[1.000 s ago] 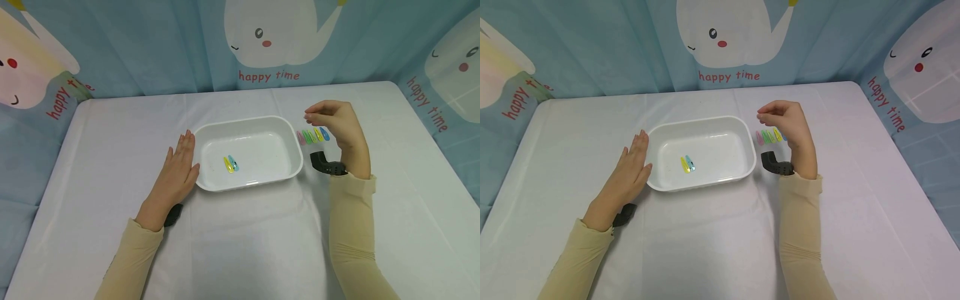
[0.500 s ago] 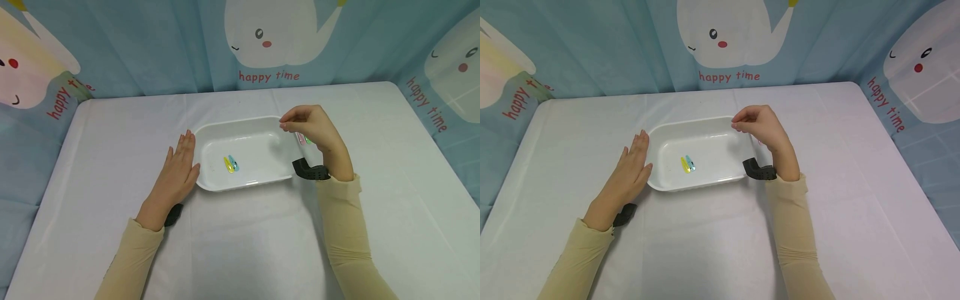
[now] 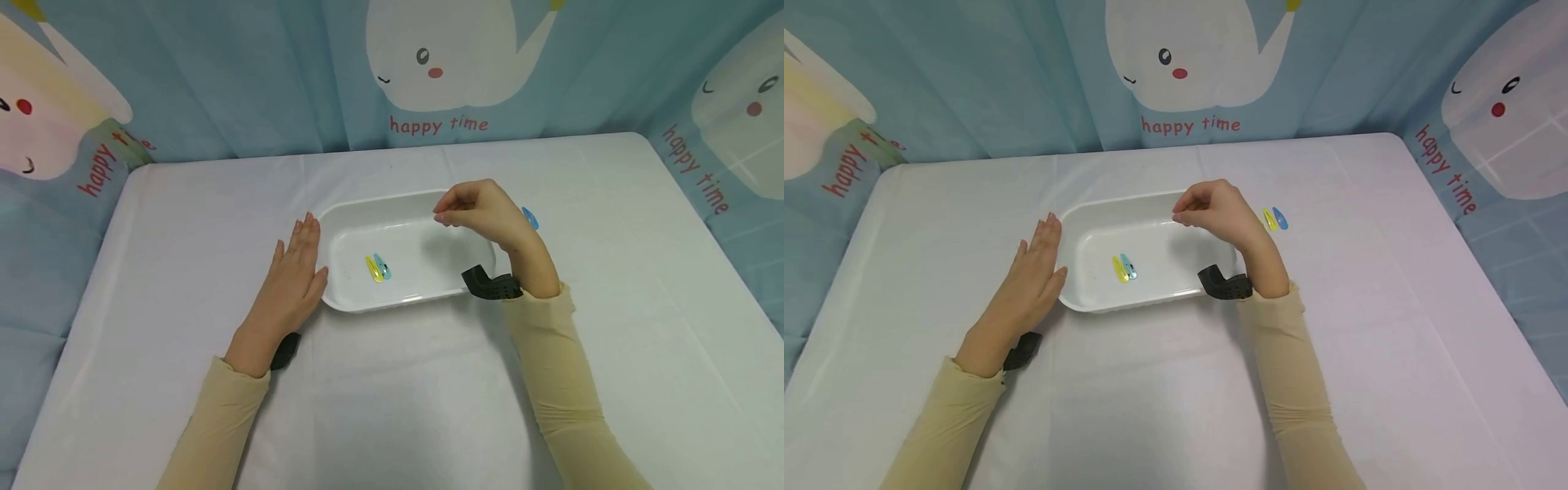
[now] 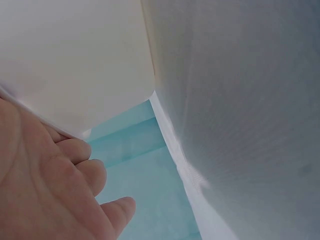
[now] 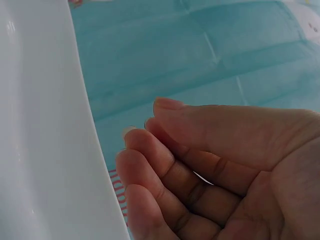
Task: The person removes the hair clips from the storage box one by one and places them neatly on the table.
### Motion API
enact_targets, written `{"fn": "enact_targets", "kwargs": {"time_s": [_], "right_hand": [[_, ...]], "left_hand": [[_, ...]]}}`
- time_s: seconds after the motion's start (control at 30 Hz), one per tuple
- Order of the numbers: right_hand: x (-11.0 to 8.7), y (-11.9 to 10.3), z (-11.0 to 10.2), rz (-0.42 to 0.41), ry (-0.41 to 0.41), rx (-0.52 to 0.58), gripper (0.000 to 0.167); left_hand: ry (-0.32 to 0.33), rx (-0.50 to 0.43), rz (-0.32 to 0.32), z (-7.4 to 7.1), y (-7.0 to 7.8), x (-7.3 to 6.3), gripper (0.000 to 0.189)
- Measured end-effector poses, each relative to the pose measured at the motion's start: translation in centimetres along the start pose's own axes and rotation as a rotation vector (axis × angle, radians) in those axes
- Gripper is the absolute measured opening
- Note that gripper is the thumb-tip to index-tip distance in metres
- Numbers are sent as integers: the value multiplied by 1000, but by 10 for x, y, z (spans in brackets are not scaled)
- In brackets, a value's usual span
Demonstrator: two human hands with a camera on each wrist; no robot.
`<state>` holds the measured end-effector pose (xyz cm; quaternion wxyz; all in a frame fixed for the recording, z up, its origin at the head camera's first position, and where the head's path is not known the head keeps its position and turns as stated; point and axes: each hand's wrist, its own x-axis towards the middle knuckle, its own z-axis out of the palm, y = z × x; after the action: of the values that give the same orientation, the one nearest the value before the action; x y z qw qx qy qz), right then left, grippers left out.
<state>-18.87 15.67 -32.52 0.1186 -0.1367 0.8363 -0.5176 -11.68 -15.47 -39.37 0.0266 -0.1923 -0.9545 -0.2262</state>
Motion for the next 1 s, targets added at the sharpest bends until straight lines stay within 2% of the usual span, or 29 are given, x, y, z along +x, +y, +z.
{"fn": "enact_targets", "kwargs": {"time_s": [0.17,0.37,0.67,0.87,1.0], "right_hand": [[-1,0,2,16,-18,-19,10],[5,-5,10,-11,-77,-40,12],[25,-15,32,-23,-190,-69,9],[39,-9,46,17,-294,-78,8],[48,-11,53,31,-335,-168,6]], "left_hand": [[-5,2,1,1,0,0,64],[1,10,6,0,0,-1,65],[3,18,1,-1,-2,-3,65],[11,23,8,1,-2,-4,65],[17,26,6,0,-2,-4,65]]}}
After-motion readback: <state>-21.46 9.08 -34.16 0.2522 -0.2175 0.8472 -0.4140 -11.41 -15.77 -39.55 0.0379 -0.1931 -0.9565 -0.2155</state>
